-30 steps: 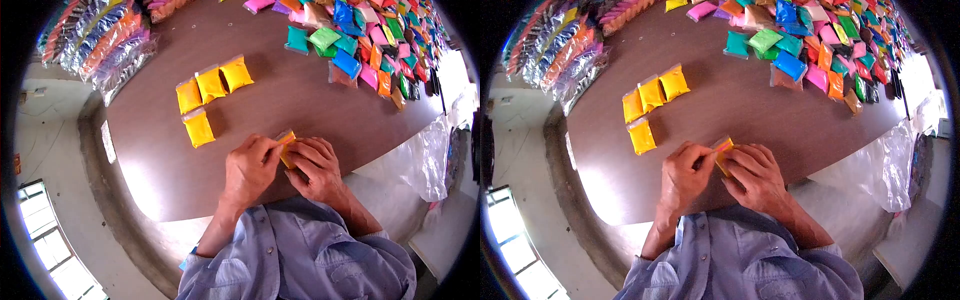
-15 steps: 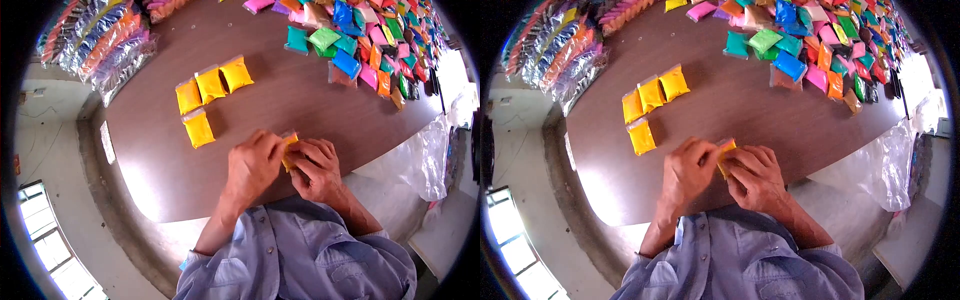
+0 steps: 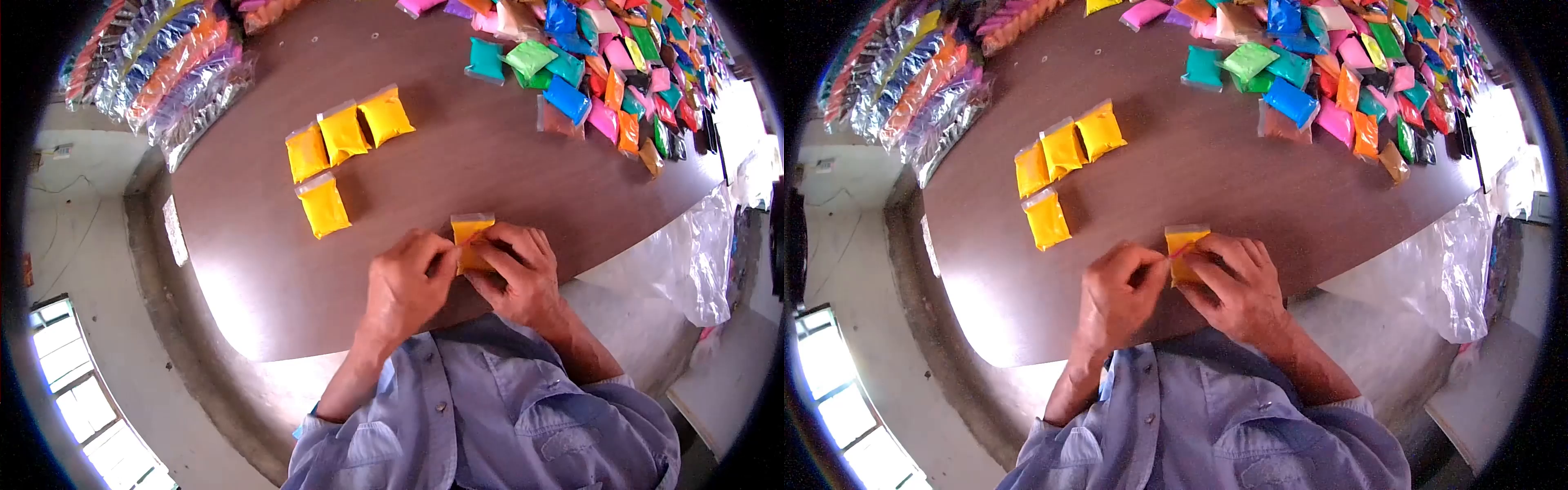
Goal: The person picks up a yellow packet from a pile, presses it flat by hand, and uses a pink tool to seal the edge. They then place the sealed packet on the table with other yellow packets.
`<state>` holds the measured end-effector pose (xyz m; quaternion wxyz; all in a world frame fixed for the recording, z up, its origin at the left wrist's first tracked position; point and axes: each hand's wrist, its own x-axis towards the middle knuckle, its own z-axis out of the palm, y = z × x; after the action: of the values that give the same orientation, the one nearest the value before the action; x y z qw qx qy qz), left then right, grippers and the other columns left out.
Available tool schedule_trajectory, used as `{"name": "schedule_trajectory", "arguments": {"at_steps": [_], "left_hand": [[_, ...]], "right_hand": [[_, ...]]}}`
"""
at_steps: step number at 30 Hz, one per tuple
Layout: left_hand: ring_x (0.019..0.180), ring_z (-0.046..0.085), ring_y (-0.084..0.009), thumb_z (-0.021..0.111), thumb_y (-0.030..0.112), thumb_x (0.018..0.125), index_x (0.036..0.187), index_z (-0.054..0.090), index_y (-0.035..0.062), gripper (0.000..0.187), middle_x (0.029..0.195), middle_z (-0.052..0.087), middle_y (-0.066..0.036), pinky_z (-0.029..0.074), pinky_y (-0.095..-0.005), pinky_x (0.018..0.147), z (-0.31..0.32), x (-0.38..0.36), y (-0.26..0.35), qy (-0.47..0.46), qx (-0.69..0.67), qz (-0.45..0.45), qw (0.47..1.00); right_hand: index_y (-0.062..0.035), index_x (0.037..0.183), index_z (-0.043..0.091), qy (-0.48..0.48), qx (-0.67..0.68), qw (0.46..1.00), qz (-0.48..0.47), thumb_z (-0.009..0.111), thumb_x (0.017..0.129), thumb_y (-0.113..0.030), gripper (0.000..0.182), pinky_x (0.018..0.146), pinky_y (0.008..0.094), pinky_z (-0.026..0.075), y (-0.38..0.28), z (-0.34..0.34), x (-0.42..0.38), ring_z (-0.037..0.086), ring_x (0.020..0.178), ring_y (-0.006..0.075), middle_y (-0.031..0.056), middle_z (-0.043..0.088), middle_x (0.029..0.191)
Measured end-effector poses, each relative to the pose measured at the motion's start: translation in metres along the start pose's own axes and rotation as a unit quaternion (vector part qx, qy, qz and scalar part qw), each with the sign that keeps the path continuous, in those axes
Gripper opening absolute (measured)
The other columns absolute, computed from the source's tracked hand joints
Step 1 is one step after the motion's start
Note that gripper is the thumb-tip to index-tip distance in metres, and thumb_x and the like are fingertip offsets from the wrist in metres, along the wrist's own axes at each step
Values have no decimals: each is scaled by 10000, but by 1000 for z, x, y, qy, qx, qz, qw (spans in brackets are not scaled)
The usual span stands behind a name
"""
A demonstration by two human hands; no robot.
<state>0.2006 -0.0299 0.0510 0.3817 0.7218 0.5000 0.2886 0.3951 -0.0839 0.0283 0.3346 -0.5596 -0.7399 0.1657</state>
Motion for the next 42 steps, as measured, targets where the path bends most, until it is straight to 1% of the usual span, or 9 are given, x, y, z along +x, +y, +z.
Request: {"name": "schedule_trajectory", "arguments": {"at_steps": [8, 11, 12, 15, 20, 22, 28, 37, 42], "left_hand": [[723, 711, -302, 762, 59, 898, 888, 694, 0, 91, 836, 703, -159, 561, -369, 639, 2, 12, -19, 73, 111, 4, 991], [702, 703, -262, 766, 57, 901, 877, 693, 0, 95, 828, 702, -144, 549, -345, 620, -7, 12, -16, 74, 81, 4, 994], [676, 707, -322, 761, 62, 889, 867, 684, 34, 85, 815, 696, -140, 568, -382, 604, -9, 9, -11, 66, 73, 1, 995], [681, 710, -327, 764, 65, 885, 860, 682, 33, 92, 818, 698, -144, 570, -380, 609, -2, -8, -2, 38, 15, -8, 999], [677, 702, -353, 767, 85, 882, 874, 681, 47, 94, 821, 694, -149, 561, -410, 595, 13, -22, -11, 53, 41, 15, 998], [724, 723, -302, 768, 18, 875, 875, 700, 12, 68, 819, 702, -165, 559, -381, 624, 9, -18, -7, 39, 103, -1, 994], [661, 690, -359, 759, 78, 888, 854, 658, 45, 112, 789, 678, -137, 550, -420, 574, 1, 5, -23, 105, 108, 19, 988], [682, 705, -350, 755, 85, 898, 878, 657, 42, 109, 824, 692, -144, 570, -411, 598, 9, -25, -9, 51, 62, 10, 997], [665, 691, -274, 770, 34, 891, 873, 678, 1, 99, 790, 697, -150, 537, -351, 602, -3, -15, -20, 109, 125, 5, 986]], "right_hand": [[-79, 1085, 715, -3, -8, 1000, -21, 856, 725, -120, 389, 883, 450, 501, 1, 0, 0, 624, 1054, 306, 81, 607, 1199], [-74, 1087, 717, 6, -22, 999, -24, 831, 741, -105, 365, 918, 456, 504, 2, 2, -3, 619, 1078, 318, 90, 605, 1208], [-72, 1087, 718, 14, -24, 999, -23, 816, 750, -97, 352, 937, 457, 505, 3, 3, -4, 615, 1096, 325, 95, 604, 1211], [-67, 1082, 720, 3, -23, 1000, -9, 796, 765, -86, 326, 976, 464, 505, -2, -1, 0, 607, 1136, 337, 92, 603, 1222], [-60, 1079, 716, 10, -18, 1000, 3, 818, 760, -99, 337, 1001, 471, 504, 2, 3, -1, 601, 1151, 341, 88, 598, 1227], [-58, 1077, 715, 3, -21, 1000, 2, 828, 756, -106, 344, 1006, 473, 506, 1, 3, -1, 601, 1154, 341, 88, 597, 1225], [-46, 1038, 727, 26, -13, 1000, 2, 854, 708, -90, 357, 871, 450, 553, -4, 1, 5, 643, 1011, 339, 109, 645, 1119], [-62, 1027, 741, 30, -31, 999, 22, 858, 756, -99, 297, 756, 402, 545, -3, 4, 4, 651, 895, 291, 79, 647, 1049], [-62, 1012, 738, 46, -11, 999, 16, 877, 744, -88, 302, 735, 392, 538, -4, 5, 6, 648, 852, 283, 73, 658, 1022]]}}
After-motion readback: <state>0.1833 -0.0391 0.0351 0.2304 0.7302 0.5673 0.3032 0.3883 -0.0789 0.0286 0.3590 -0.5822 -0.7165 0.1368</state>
